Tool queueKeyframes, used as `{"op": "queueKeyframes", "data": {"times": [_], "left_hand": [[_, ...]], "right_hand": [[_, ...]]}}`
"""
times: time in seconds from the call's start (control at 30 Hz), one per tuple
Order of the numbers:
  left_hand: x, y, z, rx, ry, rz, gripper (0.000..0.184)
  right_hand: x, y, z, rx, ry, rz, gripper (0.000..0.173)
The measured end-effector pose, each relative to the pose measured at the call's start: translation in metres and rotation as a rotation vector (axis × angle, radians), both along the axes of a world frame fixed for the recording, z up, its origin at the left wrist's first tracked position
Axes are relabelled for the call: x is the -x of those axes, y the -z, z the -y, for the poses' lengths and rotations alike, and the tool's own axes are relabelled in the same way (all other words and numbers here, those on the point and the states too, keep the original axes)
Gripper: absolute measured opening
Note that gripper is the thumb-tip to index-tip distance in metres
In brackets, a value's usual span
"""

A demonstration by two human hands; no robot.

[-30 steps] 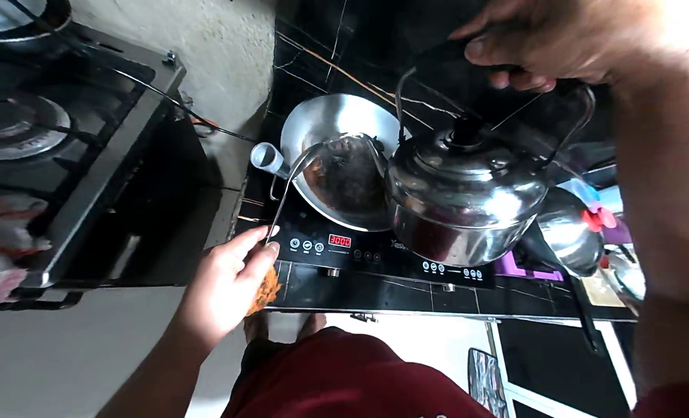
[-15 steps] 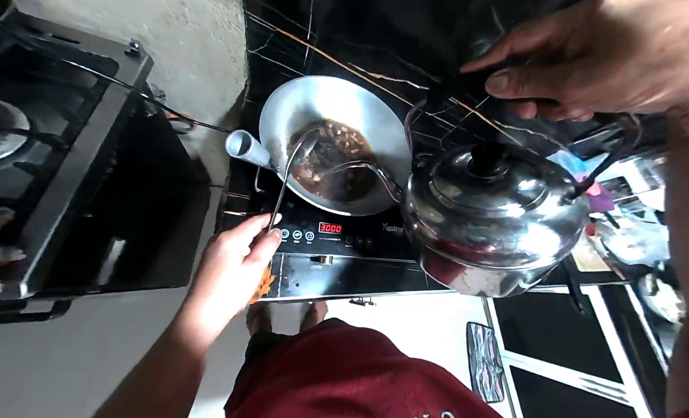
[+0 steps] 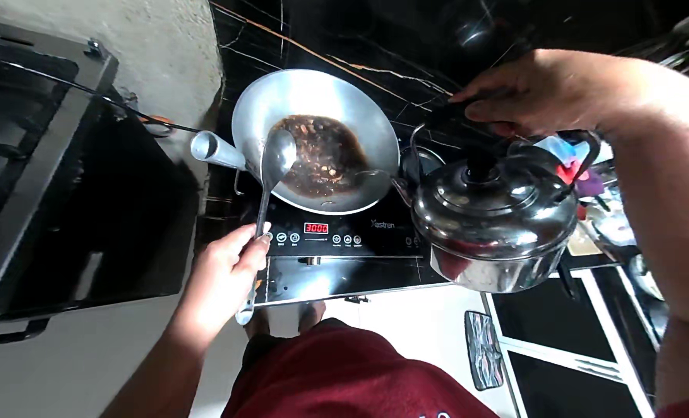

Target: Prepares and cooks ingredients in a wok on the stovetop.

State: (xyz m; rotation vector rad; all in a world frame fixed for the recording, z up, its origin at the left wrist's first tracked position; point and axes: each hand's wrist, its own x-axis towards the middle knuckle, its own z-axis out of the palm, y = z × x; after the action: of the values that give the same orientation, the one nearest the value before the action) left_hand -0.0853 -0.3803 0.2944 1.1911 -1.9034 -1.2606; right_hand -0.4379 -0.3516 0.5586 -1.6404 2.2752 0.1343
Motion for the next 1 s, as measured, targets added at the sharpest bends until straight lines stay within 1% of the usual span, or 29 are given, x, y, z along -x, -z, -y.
{"op": "queueKeyframes", "data": {"times": [0.13,0.4,0.63,0.9,1.0], "left_hand": [[-0.002,-0.001,0.0,-0.031,-0.033,0.016,0.029],[-0.002,0.003,0.003,-0.062,-0.077,0.014,0.028],[-0.003,0.004,0.007,-0.052,-0.089,-0.02,0.028],[-0.005,0.006,0.01,-0.061,-0.076,-0.027,0.029],[-0.006,0.008,0.01,-0.057,-0.077,-0.035,0.029]], "right_hand": [[0.002,-0.006,0.01,0.011,0.032,-0.016,0.027],[-0.001,-0.014,0.035,0.025,0.014,-0.051,0.025],[-0.014,-0.012,0.052,0.003,-0.031,-0.025,0.025],[-0.039,-0.018,0.065,-0.016,-0.068,-0.071,0.024],[-0.043,-0.019,0.072,-0.016,-0.085,-0.035,0.026]]}}
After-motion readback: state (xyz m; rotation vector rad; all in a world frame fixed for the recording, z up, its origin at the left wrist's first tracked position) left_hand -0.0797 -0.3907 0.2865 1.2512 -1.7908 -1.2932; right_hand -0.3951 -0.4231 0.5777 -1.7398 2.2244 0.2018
